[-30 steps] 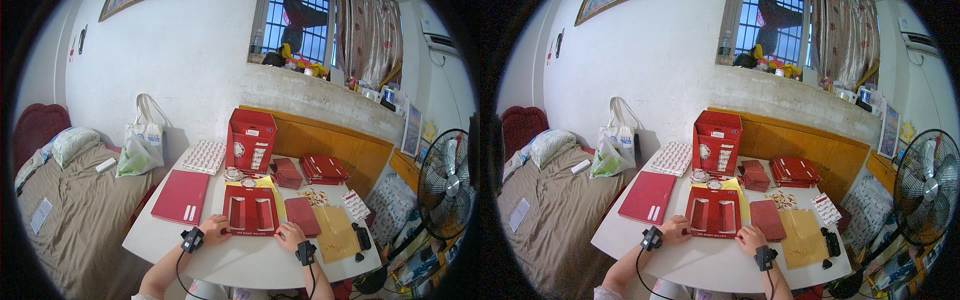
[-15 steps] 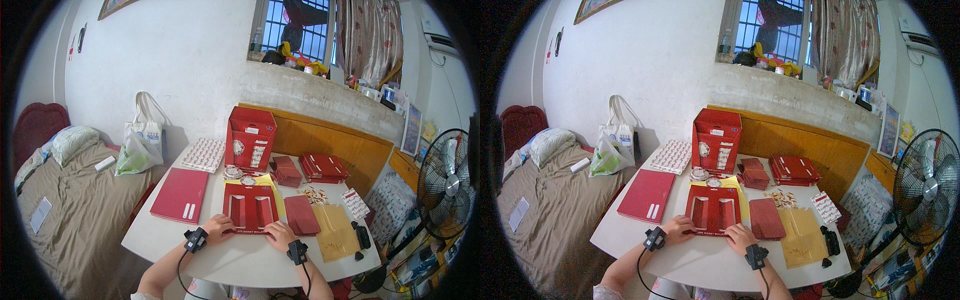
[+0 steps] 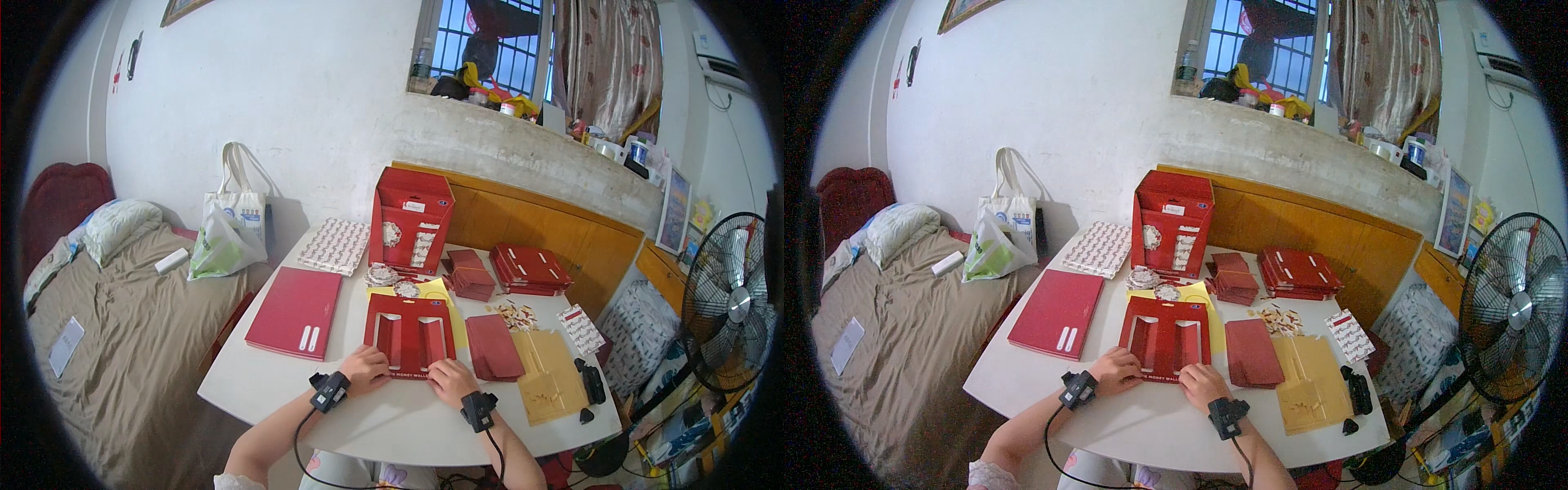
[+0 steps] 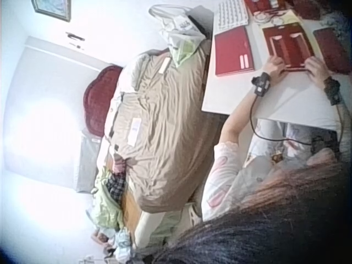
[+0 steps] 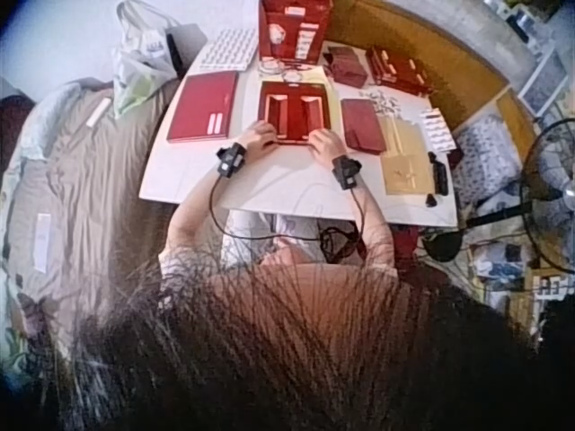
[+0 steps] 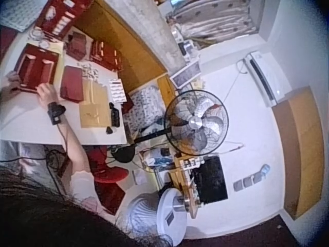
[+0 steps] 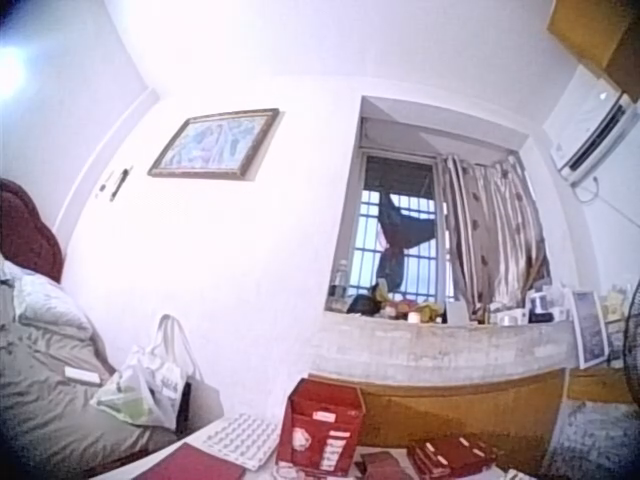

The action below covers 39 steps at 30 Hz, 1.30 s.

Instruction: Assembling red paper folders/wallets and applying adhesive labels.

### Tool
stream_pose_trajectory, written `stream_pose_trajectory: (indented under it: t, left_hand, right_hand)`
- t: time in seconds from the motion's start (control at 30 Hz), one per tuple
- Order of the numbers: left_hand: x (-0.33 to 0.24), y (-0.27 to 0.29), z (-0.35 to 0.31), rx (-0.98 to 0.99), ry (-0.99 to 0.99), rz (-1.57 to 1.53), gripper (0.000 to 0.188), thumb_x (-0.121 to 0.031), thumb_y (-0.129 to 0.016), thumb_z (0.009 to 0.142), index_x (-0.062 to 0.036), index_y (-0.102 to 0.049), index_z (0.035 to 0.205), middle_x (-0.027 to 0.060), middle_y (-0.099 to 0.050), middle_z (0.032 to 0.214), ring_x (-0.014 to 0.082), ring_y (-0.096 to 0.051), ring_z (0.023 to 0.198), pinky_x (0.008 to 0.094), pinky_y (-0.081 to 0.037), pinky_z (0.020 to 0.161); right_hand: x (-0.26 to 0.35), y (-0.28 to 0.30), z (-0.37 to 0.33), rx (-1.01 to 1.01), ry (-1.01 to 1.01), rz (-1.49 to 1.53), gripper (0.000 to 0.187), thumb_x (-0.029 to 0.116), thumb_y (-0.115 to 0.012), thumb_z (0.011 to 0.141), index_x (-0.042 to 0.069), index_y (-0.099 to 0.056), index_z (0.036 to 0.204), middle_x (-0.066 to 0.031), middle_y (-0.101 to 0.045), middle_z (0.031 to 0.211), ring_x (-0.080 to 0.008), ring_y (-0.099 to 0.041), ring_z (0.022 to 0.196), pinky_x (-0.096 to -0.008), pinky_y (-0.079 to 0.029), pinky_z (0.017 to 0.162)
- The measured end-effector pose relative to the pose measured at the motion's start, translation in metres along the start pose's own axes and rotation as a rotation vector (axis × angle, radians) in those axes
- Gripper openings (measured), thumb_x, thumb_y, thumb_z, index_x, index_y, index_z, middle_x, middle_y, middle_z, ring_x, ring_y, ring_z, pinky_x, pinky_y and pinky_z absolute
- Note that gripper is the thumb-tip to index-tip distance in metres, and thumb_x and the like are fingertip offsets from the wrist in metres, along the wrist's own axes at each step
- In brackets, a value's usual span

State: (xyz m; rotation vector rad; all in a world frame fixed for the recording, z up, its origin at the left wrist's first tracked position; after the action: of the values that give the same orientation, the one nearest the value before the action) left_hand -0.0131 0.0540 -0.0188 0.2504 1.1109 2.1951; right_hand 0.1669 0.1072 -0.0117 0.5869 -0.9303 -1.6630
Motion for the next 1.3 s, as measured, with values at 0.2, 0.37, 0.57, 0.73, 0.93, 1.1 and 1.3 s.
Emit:
stream_pose_trajectory:
  t: [0.2, 0.37, 0.57, 0.73, 0.93, 1.1, 1.3]
  left_hand:
    - [-0.004, -0.001, 0.004, 0.029, -0.046, 0.031, 0.01, -0.014, -0.071, 0.073, -0.0078, -0.064, 0.073, 0.0035, -0.061, 0.081, 0.0214, -0.057, 0.082, 0.0352, -0.045, 0.078]
    - [-0.007, 0.0, 0.006, 0.039, -0.069, 0.05, 0.01, -0.013, -0.07, 0.073, -0.0069, -0.062, 0.072, 0.0039, -0.06, 0.077, 0.0215, -0.057, 0.08, 0.0353, -0.045, 0.077]
    - [-0.009, 0.004, 0.008, 0.01, -0.039, 0.016, 0.009, -0.015, -0.069, 0.074, -0.0079, -0.064, 0.077, 0.004, -0.06, 0.082, 0.0219, -0.057, 0.083, 0.035, -0.045, 0.079]
    - [-0.019, -0.006, 0.015, -0.016, -0.127, 0.109, 0.012, -0.018, -0.069, 0.074, -0.0093, -0.065, 0.081, 0.0033, -0.059, 0.087, 0.0225, -0.056, 0.087, 0.0357, -0.045, 0.08]
    - [-0.024, -0.017, 0.02, -0.07, -0.163, 0.096, 0.017, -0.018, -0.069, 0.069, -0.007, -0.062, 0.08, 0.0051, -0.057, 0.085, 0.0222, -0.055, 0.085, 0.0352, -0.043, 0.078]
    - [-0.022, -0.023, 0.021, -0.006, -0.122, 0.086, 0.015, -0.015, -0.069, 0.07, -0.0064, -0.06, 0.078, 0.0054, -0.056, 0.082, 0.0237, -0.056, 0.083, 0.0362, -0.044, 0.078]
    - [-0.022, -0.023, 0.022, -0.037, -0.132, 0.074, 0.016, -0.015, -0.07, 0.068, -0.0065, -0.06, 0.076, 0.0049, -0.057, 0.08, 0.0231, -0.056, 0.083, 0.0357, -0.043, 0.078]
  right_hand:
    - [0.006, 0.0, 0.003, -0.03, 0.029, -0.083, 0.012, 0.002, -0.069, 0.069, 0.004, -0.059, 0.076, -0.0066, -0.058, 0.08, -0.0248, -0.058, 0.079, -0.0365, -0.046, 0.072]
    - [0.004, -0.002, 0.004, 0.026, 0.019, -0.06, 0.008, 0.002, -0.064, 0.073, 0.003, -0.059, 0.079, -0.0085, -0.057, 0.084, -0.0258, -0.057, 0.083, -0.0375, -0.046, 0.075]
    - [0.003, 0.003, 0.003, -0.008, 0.015, 0.002, 0.013, 0.005, -0.066, 0.073, 0.005, -0.062, 0.085, -0.007, -0.058, 0.088, -0.0249, -0.058, 0.086, -0.0365, -0.046, 0.079]
    - [0.013, -0.004, 0.009, -0.03, 0.058, -0.008, 0.015, 0.006, -0.068, 0.073, 0.005, -0.063, 0.087, -0.0059, -0.06, 0.089, -0.0242, -0.058, 0.086, -0.0363, -0.047, 0.078]
    - [0.014, -0.014, 0.012, -0.014, 0.085, -0.02, 0.013, 0.006, -0.061, 0.074, 0.003, -0.061, 0.086, -0.0079, -0.057, 0.088, -0.0259, -0.056, 0.086, -0.0372, -0.046, 0.079]
    - [0.018, -0.013, 0.015, -0.037, 0.109, 0.002, 0.009, 0.005, -0.061, 0.072, 0.003, -0.06, 0.08, -0.0089, -0.054, 0.082, -0.0266, -0.055, 0.082, -0.0374, -0.045, 0.075]
    - [0.017, -0.013, 0.014, -0.036, 0.102, 0.005, 0.008, 0.005, -0.062, 0.072, 0.002, -0.06, 0.079, -0.0083, -0.055, 0.082, -0.0262, -0.056, 0.081, -0.0372, -0.045, 0.073]
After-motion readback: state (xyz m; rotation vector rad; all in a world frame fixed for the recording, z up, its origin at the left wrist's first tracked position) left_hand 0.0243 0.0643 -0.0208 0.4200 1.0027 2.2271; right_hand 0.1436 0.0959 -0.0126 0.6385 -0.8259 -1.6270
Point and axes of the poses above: each hand's wrist, its own z-axis towards the middle knuckle, its own y-axis out of the back of the hand, x = y × z, the point moved 6 cm from there along z, towards the middle knuckle
